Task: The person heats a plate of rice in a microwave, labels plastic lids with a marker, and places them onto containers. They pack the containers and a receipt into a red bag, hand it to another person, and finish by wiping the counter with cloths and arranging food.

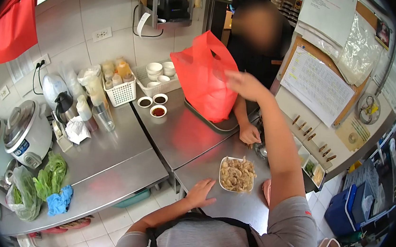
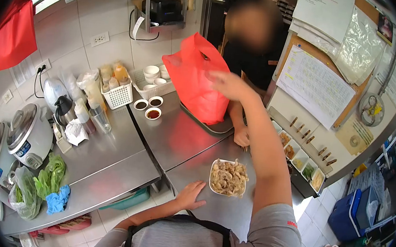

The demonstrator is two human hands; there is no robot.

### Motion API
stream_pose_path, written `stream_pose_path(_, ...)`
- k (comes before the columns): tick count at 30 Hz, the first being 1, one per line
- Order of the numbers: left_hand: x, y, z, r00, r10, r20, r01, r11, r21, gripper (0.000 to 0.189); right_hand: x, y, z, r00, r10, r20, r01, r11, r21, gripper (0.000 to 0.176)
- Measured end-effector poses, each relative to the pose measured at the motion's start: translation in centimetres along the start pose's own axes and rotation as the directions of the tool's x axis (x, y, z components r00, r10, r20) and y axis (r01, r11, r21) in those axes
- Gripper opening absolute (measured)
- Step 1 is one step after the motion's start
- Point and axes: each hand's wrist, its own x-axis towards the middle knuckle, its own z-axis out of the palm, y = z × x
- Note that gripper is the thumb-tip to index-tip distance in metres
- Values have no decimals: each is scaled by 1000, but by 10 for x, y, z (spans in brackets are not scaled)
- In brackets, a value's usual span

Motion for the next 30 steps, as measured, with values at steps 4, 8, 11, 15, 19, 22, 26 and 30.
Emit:
stream_pose_path(4,-12,-2,-5,990,-141,17,141,959,-246,74,-107,65,37,972,227,69,-234,963,131,47)
stream_pose_path(8,-4,-11,-8,960,-278,7,256,871,-419,78,-240,74,81,548,824,-147,-471,449,760,48)
stream_pose_path(11,10,-18,-11,937,-340,80,318,739,-594,79,-323,55,130,302,946,-122,-430,249,868,39)
stream_pose_path(15,35,-25,2,890,-411,197,403,507,-762,83,-385,43,210,418,884,-211,-465,407,786,41)
stream_pose_path(19,54,-17,13,933,-318,168,349,691,-633,85,-361,-3,214,568,752,-334,-610,657,442,60)
stream_pose_path(22,60,-3,15,976,-198,90,218,887,-406,90,-348,-8,210,605,715,-350,-653,697,296,66)
stream_pose_path(26,62,3,20,988,-153,26,154,945,-290,91,-334,4,216,618,700,-358,-659,710,248,68)
stream_pose_path(30,61,5,17,983,-181,25,179,927,-328,88,-321,7,221,586,740,-330,-708,666,235,69)
